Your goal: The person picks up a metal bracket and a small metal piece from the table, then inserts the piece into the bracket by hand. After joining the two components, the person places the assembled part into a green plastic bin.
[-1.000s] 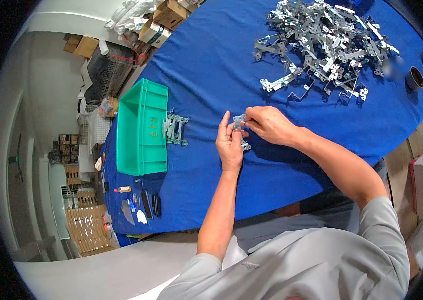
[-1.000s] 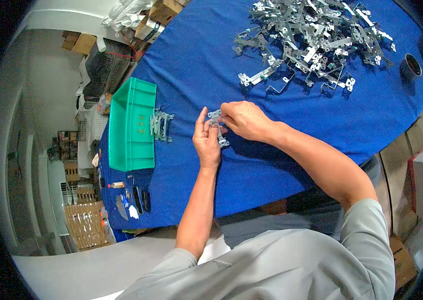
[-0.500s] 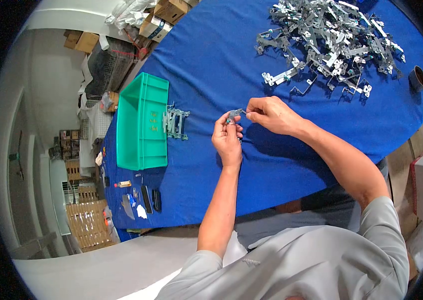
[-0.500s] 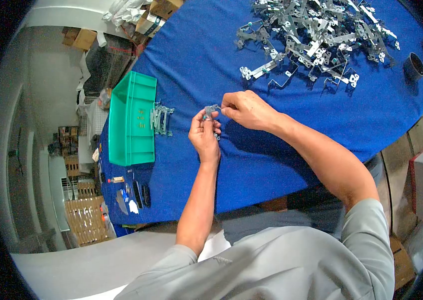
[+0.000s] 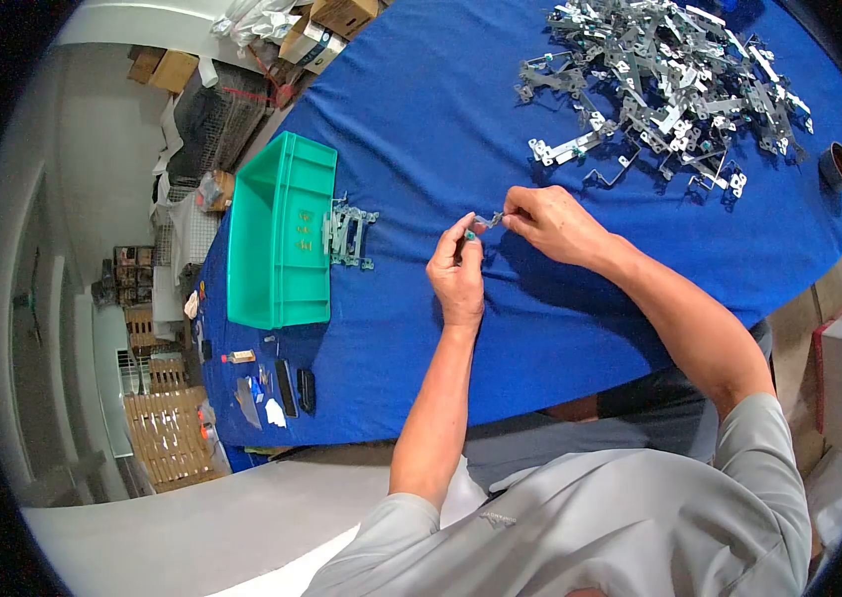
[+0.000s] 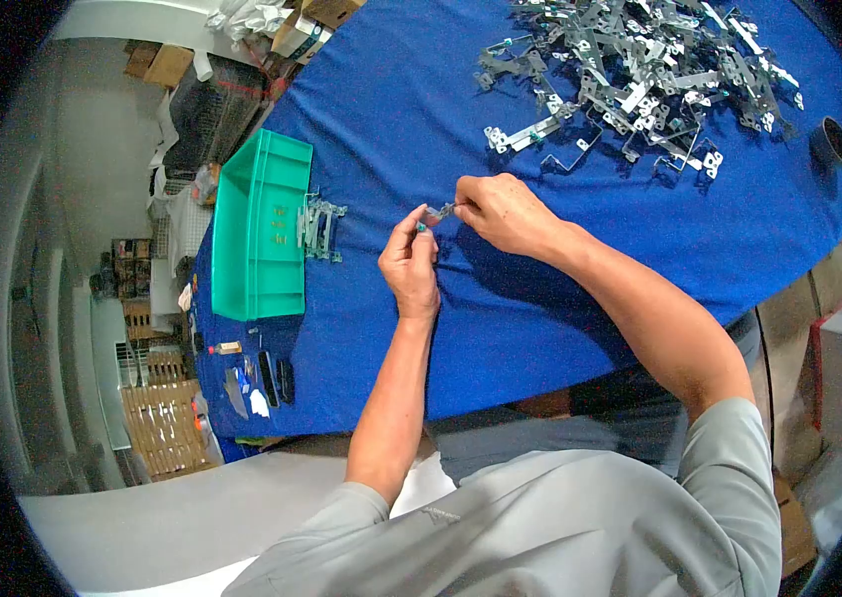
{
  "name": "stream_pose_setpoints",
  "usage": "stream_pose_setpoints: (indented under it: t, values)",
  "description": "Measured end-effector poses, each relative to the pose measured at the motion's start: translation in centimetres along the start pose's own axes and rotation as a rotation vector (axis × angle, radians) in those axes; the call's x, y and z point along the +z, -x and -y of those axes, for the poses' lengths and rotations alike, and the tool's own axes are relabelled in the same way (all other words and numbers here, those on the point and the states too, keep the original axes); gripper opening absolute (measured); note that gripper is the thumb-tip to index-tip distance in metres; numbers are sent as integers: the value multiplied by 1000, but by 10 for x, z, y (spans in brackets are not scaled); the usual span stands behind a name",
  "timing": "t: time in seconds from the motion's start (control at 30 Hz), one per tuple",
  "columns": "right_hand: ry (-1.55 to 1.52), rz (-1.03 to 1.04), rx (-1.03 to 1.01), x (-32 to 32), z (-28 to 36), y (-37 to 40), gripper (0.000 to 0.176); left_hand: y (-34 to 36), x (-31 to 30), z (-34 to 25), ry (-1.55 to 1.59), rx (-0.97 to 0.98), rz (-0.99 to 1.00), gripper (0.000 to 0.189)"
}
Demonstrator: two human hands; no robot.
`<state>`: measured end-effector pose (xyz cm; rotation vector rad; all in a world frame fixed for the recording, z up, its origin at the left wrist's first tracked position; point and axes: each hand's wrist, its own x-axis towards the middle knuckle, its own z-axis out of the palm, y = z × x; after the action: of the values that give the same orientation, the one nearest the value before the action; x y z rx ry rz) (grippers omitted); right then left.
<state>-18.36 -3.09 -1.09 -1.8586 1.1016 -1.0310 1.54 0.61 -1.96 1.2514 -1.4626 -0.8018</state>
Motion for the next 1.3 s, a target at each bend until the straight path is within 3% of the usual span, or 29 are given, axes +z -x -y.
stream_pose_setpoints:
  t: [0.3, 0.4, 0.43, 0.6, 0.83, 0.9, 1.0, 1.1, 1.3]
  values:
    - [-41, -41, -2, 0, 1, -1, 16, -1, 3, -4, -17, -2, -28, 27]
    - [-358, 68, 252, -7, 9, -2, 18, -3, 2, -6, -168, 160, -38, 27]
    - [-445, 70, 250, -4, 6, -3, 18, -4, 3, -7, -221, 233, -44, 27]
    - [-692, 174, 352, -6, 5, -9, 17, -2, 2, -13, -244, 193, -31, 26]
    - [-475, 103, 264, -13, 7, -6, 16, -3, 4, -15, -257, 267, 62, 25]
    - [-469, -19, 168, -4, -2, -8, 16, -2, 3, -11, -235, 172, 76, 25]
    - [-475, -72, 193, -7, 0, -10, 16, -1, 6, -6, -48, -17, -5, 26]
    - [-542, 99, 272, -15, 13, -7, 17, -1, 7, -3, 83, -120, -115, 28]
    - [-426, 178, 200, -9, 9, -5, 20, -1, 8, -5, 112, -141, -136, 28]
